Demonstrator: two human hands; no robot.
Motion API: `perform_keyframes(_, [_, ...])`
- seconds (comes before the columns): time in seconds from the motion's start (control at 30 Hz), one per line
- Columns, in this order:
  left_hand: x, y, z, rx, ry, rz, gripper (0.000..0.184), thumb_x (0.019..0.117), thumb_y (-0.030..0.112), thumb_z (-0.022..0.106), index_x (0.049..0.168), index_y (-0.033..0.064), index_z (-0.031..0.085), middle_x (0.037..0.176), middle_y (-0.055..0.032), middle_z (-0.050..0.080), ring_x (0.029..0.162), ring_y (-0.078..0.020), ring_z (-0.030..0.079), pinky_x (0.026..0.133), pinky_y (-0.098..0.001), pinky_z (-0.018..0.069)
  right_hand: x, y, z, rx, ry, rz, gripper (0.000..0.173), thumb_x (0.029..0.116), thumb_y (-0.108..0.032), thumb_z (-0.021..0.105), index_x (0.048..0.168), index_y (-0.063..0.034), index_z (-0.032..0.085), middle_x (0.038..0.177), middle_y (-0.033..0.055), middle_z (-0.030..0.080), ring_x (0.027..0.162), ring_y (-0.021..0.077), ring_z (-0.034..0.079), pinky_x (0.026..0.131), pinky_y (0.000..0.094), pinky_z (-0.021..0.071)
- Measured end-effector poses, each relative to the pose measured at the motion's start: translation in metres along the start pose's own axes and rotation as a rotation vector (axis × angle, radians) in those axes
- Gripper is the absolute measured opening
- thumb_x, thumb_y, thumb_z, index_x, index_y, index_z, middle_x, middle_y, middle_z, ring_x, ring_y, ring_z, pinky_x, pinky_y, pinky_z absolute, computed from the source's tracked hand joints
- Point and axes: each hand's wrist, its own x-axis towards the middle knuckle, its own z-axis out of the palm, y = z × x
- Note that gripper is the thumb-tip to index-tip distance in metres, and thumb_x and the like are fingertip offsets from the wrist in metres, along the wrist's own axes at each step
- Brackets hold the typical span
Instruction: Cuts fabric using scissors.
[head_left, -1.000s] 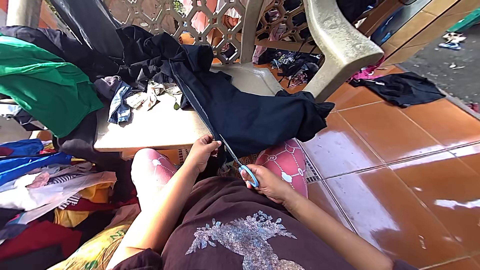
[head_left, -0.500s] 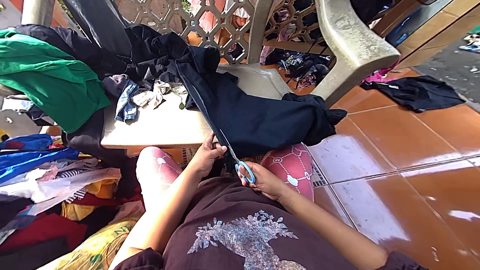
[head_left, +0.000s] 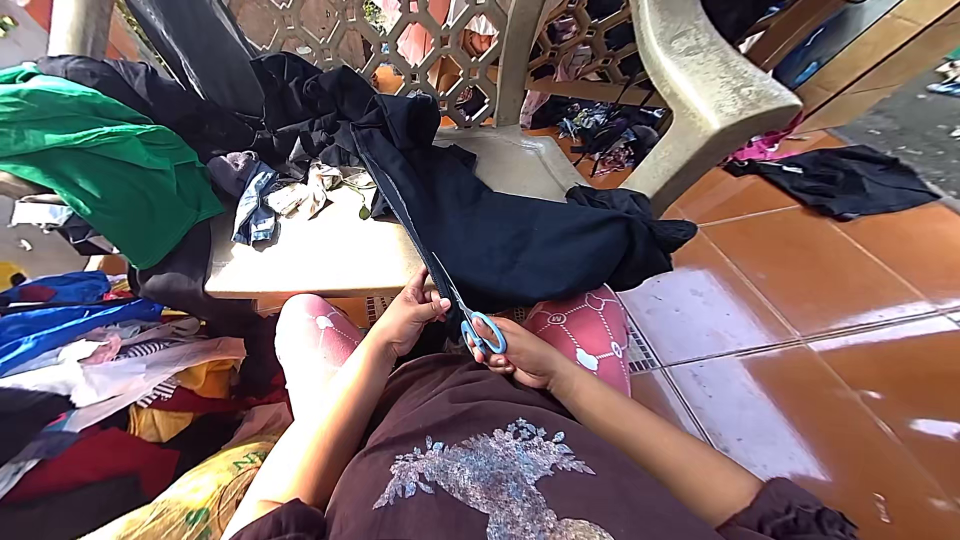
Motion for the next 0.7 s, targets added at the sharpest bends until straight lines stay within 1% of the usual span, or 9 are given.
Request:
perform_keyframes(0.1, [-0.002, 0.002, 0.000, 0.030, 0.003, 0.012, 0.084, 0.0929, -0.005, 0.057, 0.159, 0.0085, 0.007, 0.086, -0.0002, 0.064, 0.080, -0.0099, 0.067, 0.086, -0.0285, 0.0562, 0.004, -0.001, 0.002, 0.008, 0.003, -0.023, 0.029, 0.1119, -0.029, 0.036, 0.096, -0.0121, 0.053, 0.067, -0.0074, 0.054, 0.045, -0.0054, 0.038, 0.042, 0.0087, 0.0309])
perform_keyframes(0.27, [-0.003, 0.002, 0.000, 0.063, -0.006, 0.011, 0.073, 0.0940, -0.004, 0.055, 0.155, 0.0064, 0.016, 0.087, 0.0002, 0.066, 0.080, -0.0086, 0.067, 0.085, -0.0267, 0.0557, 0.006, 0.003, 0.007, -0.006, 0.052, -0.053, 0.026, 0.1112, -0.025, 0.040, 0.093, -0.0122, 0.053, 0.063, -0.0087, 0.052, 0.043, -0.0049, 0.035, 0.041, 0.0105, 0.0284])
perform_keyframes(0.37, [-0.004, 0.002, 0.000, 0.057, 0.000, 0.000, 0.069, 0.0930, -0.006, 0.055, 0.152, 0.0059, 0.021, 0.083, 0.0018, 0.064, 0.076, -0.0075, 0.066, 0.081, -0.0250, 0.0558, 0.006, 0.003, 0.007, -0.009, 0.068, -0.050, 0.024, 0.1107, -0.023, 0.041, 0.092, -0.0124, 0.053, 0.063, -0.0088, 0.052, 0.043, -0.0046, 0.035, 0.041, 0.0108, 0.0282])
perform_keyframes(0.43, [-0.004, 0.002, -0.001, 0.077, -0.004, -0.015, 0.070, 0.0924, -0.005, 0.056, 0.152, 0.0063, 0.021, 0.081, 0.0026, 0.063, 0.074, -0.0070, 0.065, 0.078, -0.0240, 0.0556, 0.006, 0.002, 0.007, -0.013, 0.058, -0.045, 0.025, 0.1105, -0.023, 0.042, 0.092, -0.0119, 0.054, 0.063, -0.0085, 0.052, 0.043, -0.0046, 0.036, 0.041, 0.0108, 0.0285])
perform_keyframes(0.53, [-0.005, 0.001, -0.002, 0.122, -0.045, -0.037, 0.080, 0.0907, -0.004, 0.058, 0.156, 0.0059, 0.012, 0.082, 0.0028, 0.063, 0.075, -0.0068, 0.066, 0.076, -0.0234, 0.0559, 0.009, 0.000, 0.005, 0.027, 0.041, -0.039, 0.028, 0.1116, -0.027, 0.038, 0.093, -0.0116, 0.053, 0.064, -0.0078, 0.052, 0.043, -0.0051, 0.037, 0.041, 0.0096, 0.0294])
perform_keyframes(0.63, [-0.006, 0.001, 0.000, 0.127, -0.061, -0.043, 0.080, 0.0902, -0.004, 0.059, 0.155, 0.0058, 0.013, 0.084, 0.0024, 0.065, 0.075, -0.0067, 0.066, 0.076, -0.0230, 0.0556, 0.014, -0.003, 0.004, 0.029, 0.045, -0.039, 0.029, 0.1119, -0.028, 0.037, 0.095, -0.0114, 0.052, 0.066, -0.0071, 0.053, 0.044, -0.0048, 0.038, 0.041, 0.0094, 0.0302])
perform_keyframes(0.7, [-0.007, 0.002, -0.002, 0.136, -0.064, -0.046, 0.077, 0.0906, -0.004, 0.058, 0.154, 0.0052, 0.016, 0.084, 0.0026, 0.065, 0.075, -0.0062, 0.066, 0.076, -0.0222, 0.0555, 0.016, -0.004, 0.006, 0.005, 0.053, -0.041, 0.027, 0.1118, -0.028, 0.038, 0.095, -0.0117, 0.052, 0.066, -0.0076, 0.052, 0.044, -0.0049, 0.037, 0.041, 0.0095, 0.0293])
